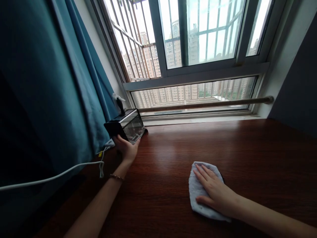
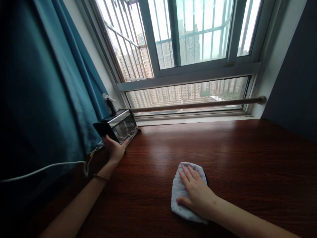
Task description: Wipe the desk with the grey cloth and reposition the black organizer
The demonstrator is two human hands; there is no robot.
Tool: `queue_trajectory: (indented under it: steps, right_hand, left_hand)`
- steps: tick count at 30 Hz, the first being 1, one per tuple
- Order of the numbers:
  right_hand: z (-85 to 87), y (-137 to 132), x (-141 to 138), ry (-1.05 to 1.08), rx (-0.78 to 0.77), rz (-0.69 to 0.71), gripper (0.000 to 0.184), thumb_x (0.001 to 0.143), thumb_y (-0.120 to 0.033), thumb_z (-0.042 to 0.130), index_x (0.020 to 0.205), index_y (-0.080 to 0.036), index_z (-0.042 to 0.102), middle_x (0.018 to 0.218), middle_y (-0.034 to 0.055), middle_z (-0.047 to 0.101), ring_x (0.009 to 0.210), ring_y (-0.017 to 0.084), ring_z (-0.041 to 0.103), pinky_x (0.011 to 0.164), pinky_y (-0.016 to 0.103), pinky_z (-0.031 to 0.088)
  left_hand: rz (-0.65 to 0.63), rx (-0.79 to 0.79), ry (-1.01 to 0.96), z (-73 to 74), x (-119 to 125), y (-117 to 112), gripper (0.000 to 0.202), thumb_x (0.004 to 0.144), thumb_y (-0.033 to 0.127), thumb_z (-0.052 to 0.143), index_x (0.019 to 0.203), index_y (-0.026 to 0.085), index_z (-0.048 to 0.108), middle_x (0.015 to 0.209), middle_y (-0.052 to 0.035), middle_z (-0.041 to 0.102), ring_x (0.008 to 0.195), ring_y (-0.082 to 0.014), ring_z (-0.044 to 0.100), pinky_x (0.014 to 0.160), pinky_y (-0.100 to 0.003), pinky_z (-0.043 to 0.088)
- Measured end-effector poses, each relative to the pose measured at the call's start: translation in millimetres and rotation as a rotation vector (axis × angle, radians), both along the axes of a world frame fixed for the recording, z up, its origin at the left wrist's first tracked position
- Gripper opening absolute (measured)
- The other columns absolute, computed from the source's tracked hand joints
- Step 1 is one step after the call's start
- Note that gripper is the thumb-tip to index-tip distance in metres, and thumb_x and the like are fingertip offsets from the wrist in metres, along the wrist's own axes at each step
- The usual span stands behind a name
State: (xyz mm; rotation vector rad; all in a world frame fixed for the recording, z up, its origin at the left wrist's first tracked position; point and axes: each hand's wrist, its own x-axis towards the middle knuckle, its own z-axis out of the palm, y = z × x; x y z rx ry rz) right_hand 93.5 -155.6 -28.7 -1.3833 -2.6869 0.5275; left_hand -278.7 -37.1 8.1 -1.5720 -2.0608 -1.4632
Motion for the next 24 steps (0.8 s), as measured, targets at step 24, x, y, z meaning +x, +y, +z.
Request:
queue_trajectory:
  steps: [24]
  right_hand:
    - [-10.9,27.3,22.6,0.579,0.105,-0.227,0.057,0.089,-0.042,0.041,0.134,-0.009,0.031,0.136,0.0132,0.036,0.125,0.021,0.034,0.106,0.041,0.03]
  left_hand:
    - [-0.708,-0.648,0.641,-23.5,50.2,20.2,0.039,0.088,0.032,0.052,0.124,0.015,0.047,0.134,-0.0122,0.04,0.124,-0.0281,0.038,0.102,-0.054,0.028]
